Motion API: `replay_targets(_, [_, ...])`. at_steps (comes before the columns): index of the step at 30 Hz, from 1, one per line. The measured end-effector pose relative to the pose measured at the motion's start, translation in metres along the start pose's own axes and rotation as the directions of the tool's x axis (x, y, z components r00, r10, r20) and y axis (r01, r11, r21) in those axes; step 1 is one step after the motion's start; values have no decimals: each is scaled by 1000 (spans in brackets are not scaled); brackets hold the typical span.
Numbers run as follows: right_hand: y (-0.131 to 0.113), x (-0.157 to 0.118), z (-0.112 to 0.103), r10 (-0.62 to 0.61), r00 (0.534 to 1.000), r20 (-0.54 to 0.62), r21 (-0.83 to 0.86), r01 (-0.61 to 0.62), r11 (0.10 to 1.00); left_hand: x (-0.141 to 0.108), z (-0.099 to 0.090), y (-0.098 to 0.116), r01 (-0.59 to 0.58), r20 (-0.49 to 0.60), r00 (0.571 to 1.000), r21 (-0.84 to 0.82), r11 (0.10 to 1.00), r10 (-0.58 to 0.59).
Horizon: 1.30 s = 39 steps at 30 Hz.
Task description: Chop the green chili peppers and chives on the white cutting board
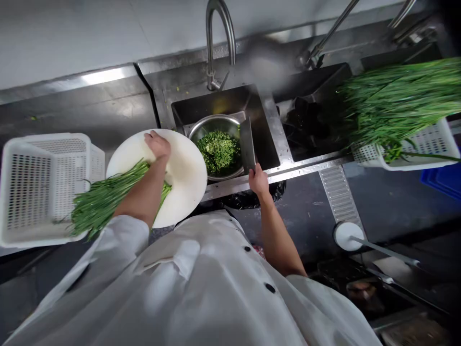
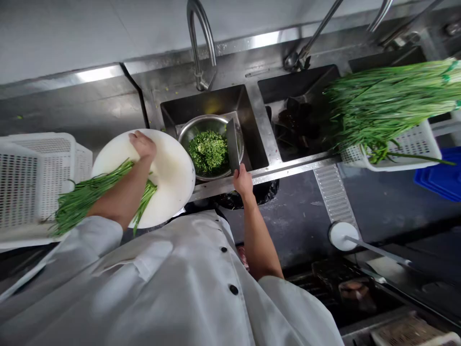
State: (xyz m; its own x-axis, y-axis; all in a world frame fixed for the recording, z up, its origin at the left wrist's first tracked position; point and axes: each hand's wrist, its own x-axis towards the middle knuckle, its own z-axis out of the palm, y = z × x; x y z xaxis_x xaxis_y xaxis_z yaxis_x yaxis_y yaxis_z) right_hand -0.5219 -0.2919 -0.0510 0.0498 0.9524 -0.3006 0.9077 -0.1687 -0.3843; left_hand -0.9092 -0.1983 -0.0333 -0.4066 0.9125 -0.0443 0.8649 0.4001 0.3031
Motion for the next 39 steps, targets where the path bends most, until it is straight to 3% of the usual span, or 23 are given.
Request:
replay_targets(2, [5, -4, 3, 17, 1000, -5, 38, -17, 999, -11, 27, 39, 78, -58, 995, -48, 996, -81])
replay_targets(5, [7, -9, -1, 27, 999, 29, 273, -33, 962, -17, 58, 97, -84, 27, 996, -165, 983, 90])
replay_targets(8, [5, -15, -13, -26, 986, 166, 670, -94, 737, -22, 66, 136, -258, 54, 955, -332, 907, 292])
replay_targets(10, [3, -20, -23, -92, 968, 235, 816, -145, 560, -28, 63, 150, -303, 16, 943, -382, 873, 334])
replay_targets(12, [3, -25, -34, -152, 952, 265, 861, -163, 482, -36, 58, 160, -312, -33, 945, -393, 865, 326])
replay_targets(15, [8, -35, -49, -237, 926, 295, 861, -150, 485, -41, 55, 169, -252, -59, 967, -364, 897, 248])
replay_targets(18, [18, -47, -57, -237, 924, 300, 842, -140, 521, -37, 56, 170, -43, 48, 997, -207, 977, 54])
replay_targets(19, [22, -51, -58, -217, 930, 296, 837, -143, 528, -36, 54, 167, -20, 103, 994, -140, 990, 35])
replay_targets(22, [32, -61, -55, -158, 945, 286, 829, -162, 535, -48, 39, 142, -205, 236, 948, -69, 976, 216])
replay_targets(24, [34, -65, -49, -141, 944, 298, 814, -174, 554, -66, 16, 106, -314, 239, 914, -96, 944, 328])
replay_targets(25, [34, -67, -45, -147, 938, 313, 803, -178, 569, -75, 1, 82, -318, 217, 918, -100, 943, 332])
replay_targets(29, [22, -69, -33, -248, 877, 411, 739, -161, 654, -97, -61, -48, -173, 85, 982, 62, 983, 168])
replay_targets(31, [6, -70, -29, -309, 827, 470, 697, -133, 704, -99, -84, -110, -66, 153, 988, 195, 979, 36])
replay_targets(33, [-19, -69, -27, -359, 782, 509, 634, -59, 771, -101, -95, -153, -77, 316, 949, 264, 961, -10])
replay_targets(36, [-71, -68, -19, -415, 790, 452, 384, 248, 889, -118, -97, -172, -209, 492, 869, 273, 939, 51])
replay_targets(39, [-131, -65, 0, -458, 821, 342, -45, 501, 864, -148, -93, -155, -299, 505, 855, 296, 907, 117])
